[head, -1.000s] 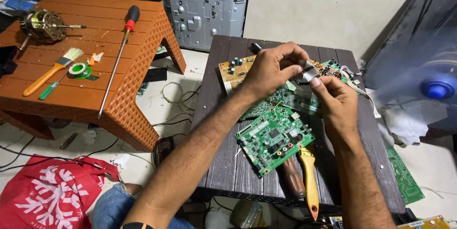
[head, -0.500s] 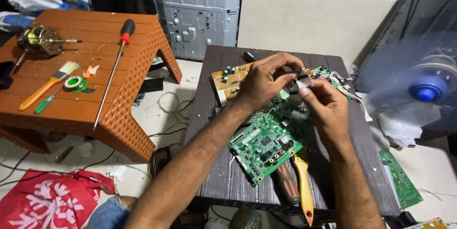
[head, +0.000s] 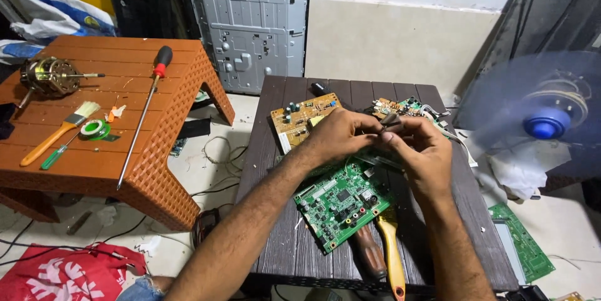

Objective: The person handles various circuit boards and electronic components on a table. They pick up a green circuit board, detach a ribbon cable, and then use a brush to clean the components on the board.

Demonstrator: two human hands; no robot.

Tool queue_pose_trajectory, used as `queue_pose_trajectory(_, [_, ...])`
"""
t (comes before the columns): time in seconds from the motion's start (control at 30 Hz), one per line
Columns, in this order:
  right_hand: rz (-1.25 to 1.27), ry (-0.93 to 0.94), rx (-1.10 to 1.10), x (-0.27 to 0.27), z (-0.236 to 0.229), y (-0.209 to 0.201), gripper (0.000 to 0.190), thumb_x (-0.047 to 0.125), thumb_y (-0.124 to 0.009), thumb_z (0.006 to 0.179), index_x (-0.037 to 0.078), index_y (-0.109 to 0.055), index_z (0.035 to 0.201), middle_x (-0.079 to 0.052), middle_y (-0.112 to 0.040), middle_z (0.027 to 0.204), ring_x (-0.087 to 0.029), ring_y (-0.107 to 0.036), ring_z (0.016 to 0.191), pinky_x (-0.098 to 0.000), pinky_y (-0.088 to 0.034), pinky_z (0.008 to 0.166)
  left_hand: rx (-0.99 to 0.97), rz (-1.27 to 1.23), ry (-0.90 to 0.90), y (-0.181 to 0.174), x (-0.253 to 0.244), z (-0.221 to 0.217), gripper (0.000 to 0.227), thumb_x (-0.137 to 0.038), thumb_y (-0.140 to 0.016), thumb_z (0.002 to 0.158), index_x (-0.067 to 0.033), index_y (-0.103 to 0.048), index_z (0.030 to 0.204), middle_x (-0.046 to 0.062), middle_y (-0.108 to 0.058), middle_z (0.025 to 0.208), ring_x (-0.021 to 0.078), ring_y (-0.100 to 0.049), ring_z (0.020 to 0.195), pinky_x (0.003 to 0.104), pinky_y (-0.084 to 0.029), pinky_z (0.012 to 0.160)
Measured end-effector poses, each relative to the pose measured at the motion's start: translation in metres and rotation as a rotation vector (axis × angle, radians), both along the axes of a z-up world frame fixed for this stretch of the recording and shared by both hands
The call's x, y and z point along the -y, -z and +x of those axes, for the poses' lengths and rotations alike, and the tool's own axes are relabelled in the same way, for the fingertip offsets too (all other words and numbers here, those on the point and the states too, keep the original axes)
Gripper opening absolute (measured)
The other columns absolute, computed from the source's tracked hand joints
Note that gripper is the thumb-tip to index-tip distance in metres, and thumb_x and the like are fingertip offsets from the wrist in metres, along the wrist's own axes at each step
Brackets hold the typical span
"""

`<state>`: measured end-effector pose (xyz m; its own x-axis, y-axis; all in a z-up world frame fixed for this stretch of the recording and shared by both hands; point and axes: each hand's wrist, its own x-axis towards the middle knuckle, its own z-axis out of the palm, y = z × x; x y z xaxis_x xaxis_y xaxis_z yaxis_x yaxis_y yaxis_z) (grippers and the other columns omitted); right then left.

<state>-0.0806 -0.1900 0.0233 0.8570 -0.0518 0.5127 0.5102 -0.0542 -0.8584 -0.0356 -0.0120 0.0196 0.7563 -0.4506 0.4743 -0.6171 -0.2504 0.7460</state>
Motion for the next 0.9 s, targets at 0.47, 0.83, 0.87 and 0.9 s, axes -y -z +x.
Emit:
queue_pose_trajectory(0.47, [0.397,-0.171,-0.378,0.023,0.008,0.007,0.032,0.02,-0.072,0.093,0.004,-0.07,0.121,-0.005,-0.069,0.096,-0.015,-0.068,0.087,-0.0318,-0.055,0.086,-0.043,0.059,0.074,0.002,-0.007,0.011,0.02,-0.009,-0.075,0.092,-0.0142,-0.079,0.11,0.015,-0.08,0.099,0.0305,-0.077,0.092,0.042,-0.058,0.085])
queue_pose_trajectory(0.83, [0.516,-0.212,-0.566,0.049,0.036,0.043,0.022,0.018,-0.075,0.092,0.014,-0.066,0.112,-0.001,-0.063,0.085,-0.017,-0.067,0.085,-0.0334,-0.052,0.081,-0.068,0.07,0.114,0.007,-0.007,0.013,0.022,-0.01,-0.076,0.092,-0.0153,-0.078,0.114,0.014,-0.079,0.105,0.0325,-0.076,0.1,0.044,-0.059,0.089])
queue_pose_trajectory(0.87, [0.519,-0.227,-0.569,0.049,0.034,0.041,0.02,0.013,-0.075,0.09,0.015,-0.066,0.107,-0.002,-0.064,0.085,-0.018,-0.067,0.083,-0.0322,-0.051,0.08,-0.057,0.075,0.119,0.008,-0.006,0.014,0.022,-0.013,-0.076,0.092,-0.017,-0.078,0.114,0.013,-0.08,0.104,0.0313,-0.076,0.1,0.043,-0.059,0.088])
queue_pose_trajectory(0.9, [0.522,-0.241,-0.571,0.05,0.033,0.039,0.019,0.009,-0.076,0.089,0.016,-0.065,0.103,-0.004,-0.065,0.085,-0.019,-0.067,0.082,-0.0309,-0.05,0.079,-0.047,0.079,0.124,0.009,-0.006,0.015,0.022,-0.015,-0.077,0.092,-0.0186,-0.078,0.114,0.012,-0.08,0.104,0.0302,-0.076,0.1,0.043,-0.059,0.087])
